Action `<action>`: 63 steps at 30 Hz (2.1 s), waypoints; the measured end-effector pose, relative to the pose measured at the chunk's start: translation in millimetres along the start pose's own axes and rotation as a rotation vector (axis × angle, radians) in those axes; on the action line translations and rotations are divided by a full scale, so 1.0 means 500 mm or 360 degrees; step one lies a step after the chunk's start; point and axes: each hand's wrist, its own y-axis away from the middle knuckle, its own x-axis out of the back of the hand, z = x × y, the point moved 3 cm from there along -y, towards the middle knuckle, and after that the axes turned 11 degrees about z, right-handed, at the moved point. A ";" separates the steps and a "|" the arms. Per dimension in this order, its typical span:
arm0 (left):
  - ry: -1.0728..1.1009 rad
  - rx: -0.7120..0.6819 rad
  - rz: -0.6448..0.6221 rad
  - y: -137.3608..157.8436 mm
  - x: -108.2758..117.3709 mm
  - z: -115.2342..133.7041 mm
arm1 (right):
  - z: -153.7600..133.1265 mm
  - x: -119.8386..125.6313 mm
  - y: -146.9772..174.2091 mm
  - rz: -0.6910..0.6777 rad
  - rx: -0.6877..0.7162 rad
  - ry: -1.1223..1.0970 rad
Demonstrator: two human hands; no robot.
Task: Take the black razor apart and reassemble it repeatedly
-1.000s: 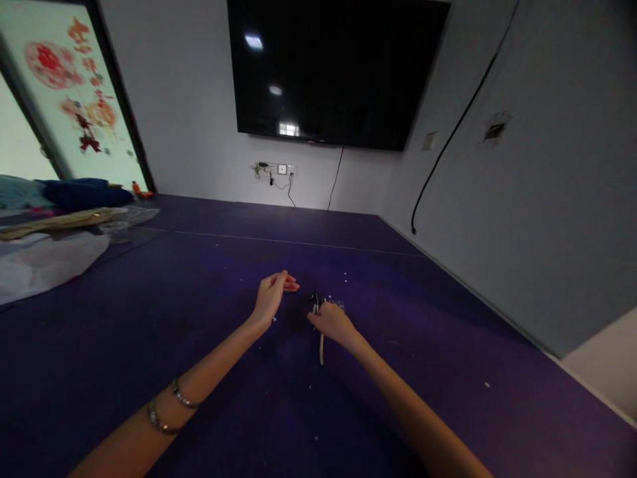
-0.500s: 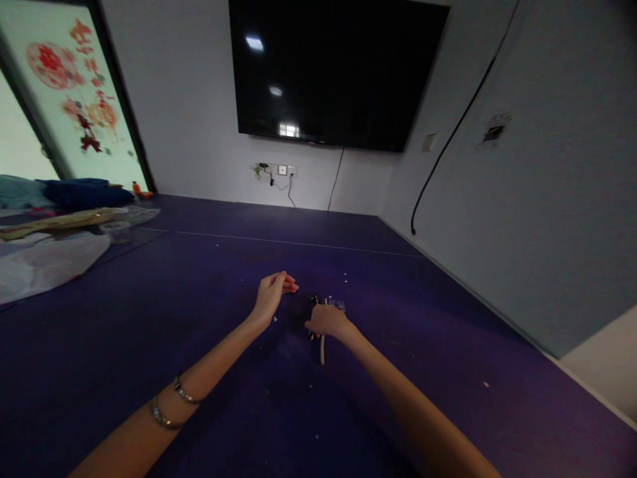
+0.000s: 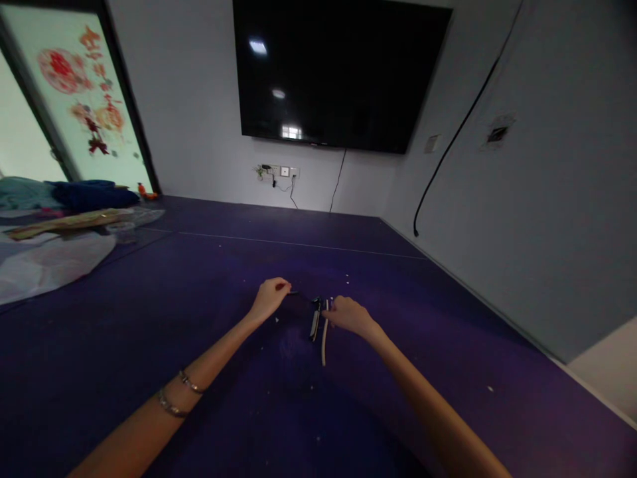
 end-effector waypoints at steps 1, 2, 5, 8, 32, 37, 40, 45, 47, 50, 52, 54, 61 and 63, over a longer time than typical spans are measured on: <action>-0.0197 -0.0098 -0.0015 -0.005 0.000 -0.014 | 0.016 0.007 0.001 0.0008 -0.0019 -0.0024; -0.0372 -0.0149 -0.0035 -0.009 0.000 -0.030 | 0.033 0.012 0.003 0.0020 -0.0039 -0.0044; -0.0743 -0.0284 -0.0086 -0.020 -0.006 -0.067 | 0.082 0.021 0.005 0.0098 -0.0077 -0.0077; -0.0907 -0.0417 -0.0119 -0.031 -0.020 -0.085 | 0.117 0.021 0.007 0.0189 -0.0073 -0.0092; -0.0695 -0.0739 -0.0219 -0.052 -0.047 -0.073 | 0.148 0.017 0.044 0.0411 0.0111 -0.0347; -0.0154 -0.0363 -0.0436 -0.052 -0.051 -0.030 | 0.133 0.024 0.043 0.0514 0.0285 -0.0563; 0.0146 -0.0124 -0.0604 -0.035 -0.056 0.008 | 0.110 0.029 0.046 0.0640 0.0491 -0.0678; 0.0522 0.0252 -0.0971 0.014 -0.064 0.062 | 0.067 0.031 0.052 0.0679 0.0713 -0.0807; 0.0614 0.0363 -0.1063 0.031 -0.066 0.076 | 0.054 0.032 0.053 0.0652 0.0756 -0.0829; 0.0694 0.0449 -0.1124 0.046 -0.067 0.089 | 0.044 0.033 0.053 0.0618 0.0799 -0.0835; 0.0722 0.0455 -0.1154 0.051 -0.069 0.093 | 0.042 0.035 0.053 0.0631 0.0805 -0.0842; 0.0743 0.0448 -0.1189 0.055 -0.070 0.094 | 0.042 0.036 0.055 0.0653 0.0811 -0.0848; 0.0779 0.0379 -0.1246 0.065 -0.070 0.097 | 0.049 0.030 0.058 0.0675 0.0844 -0.0799; 0.0781 0.0362 -0.1247 0.066 -0.069 0.097 | 0.051 0.028 0.058 0.0694 0.0840 -0.0842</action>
